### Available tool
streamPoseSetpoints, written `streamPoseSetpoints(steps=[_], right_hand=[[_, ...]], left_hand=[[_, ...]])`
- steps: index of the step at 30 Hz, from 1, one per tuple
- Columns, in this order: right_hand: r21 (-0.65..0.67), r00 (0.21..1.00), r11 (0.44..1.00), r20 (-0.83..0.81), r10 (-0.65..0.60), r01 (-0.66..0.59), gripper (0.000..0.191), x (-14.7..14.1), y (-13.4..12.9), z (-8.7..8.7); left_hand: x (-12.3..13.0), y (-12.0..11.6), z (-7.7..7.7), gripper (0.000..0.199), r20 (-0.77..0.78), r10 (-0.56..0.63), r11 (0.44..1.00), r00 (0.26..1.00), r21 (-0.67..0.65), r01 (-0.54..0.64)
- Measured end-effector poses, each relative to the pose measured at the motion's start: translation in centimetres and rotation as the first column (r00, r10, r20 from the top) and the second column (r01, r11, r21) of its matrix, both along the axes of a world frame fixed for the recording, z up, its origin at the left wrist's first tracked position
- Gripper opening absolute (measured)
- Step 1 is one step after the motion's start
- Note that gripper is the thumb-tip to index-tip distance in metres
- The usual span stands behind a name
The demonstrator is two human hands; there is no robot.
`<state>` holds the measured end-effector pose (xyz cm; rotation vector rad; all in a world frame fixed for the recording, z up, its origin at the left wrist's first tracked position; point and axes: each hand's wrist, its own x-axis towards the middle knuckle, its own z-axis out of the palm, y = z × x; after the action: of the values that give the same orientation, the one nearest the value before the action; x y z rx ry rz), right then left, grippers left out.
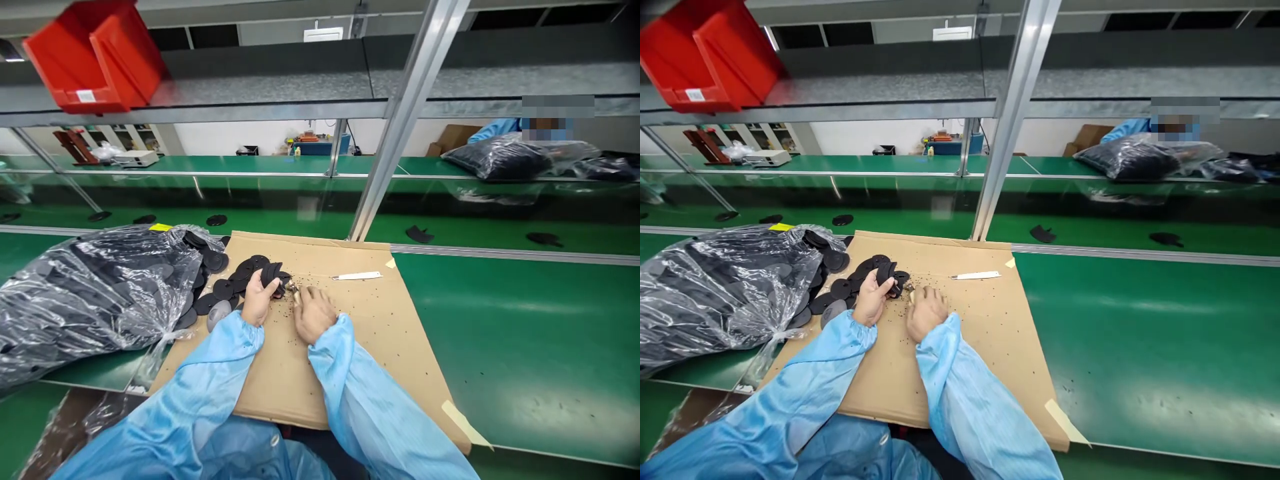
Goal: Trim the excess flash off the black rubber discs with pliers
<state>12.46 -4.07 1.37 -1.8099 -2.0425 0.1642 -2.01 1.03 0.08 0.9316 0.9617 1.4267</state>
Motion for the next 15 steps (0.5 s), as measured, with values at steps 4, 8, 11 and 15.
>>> streamPoseSetpoints(steps=[4, 8, 11, 15], right_hand=[[0.087, 0.987, 0.995, -0.157, -0.04, 0.054, 0.041, 1.5, 1.7, -0.5], [0.172, 0.964, 0.985, -0.262, 0.034, 0.012, 0.052, 2.6, 2.3, -1.0], [0.256, 0.956, 0.963, -0.251, 0.155, -0.088, 0.049, 2.6, 2.1, -0.9], [0.308, 0.961, 0.941, -0.185, 0.205, -0.141, 0.04, 2.3, 2.1, -0.7]], left_hand=[[-0.5, 0.3, 0.2, 0.047, 0.129, -0.102, 0.989, 0.986, -0.09, 0.114], [-0.9, 0.6, 0.8, 0.038, 0.271, -0.171, 0.959, 0.947, -0.174, 0.223], [-1.0, 0.7, 1.1, 0.034, 0.354, -0.203, 0.931, 0.913, -0.219, 0.292], [-0.9, 0.9, 1.1, 0.03, 0.413, -0.208, 0.912, 0.887, -0.247, 0.328]])
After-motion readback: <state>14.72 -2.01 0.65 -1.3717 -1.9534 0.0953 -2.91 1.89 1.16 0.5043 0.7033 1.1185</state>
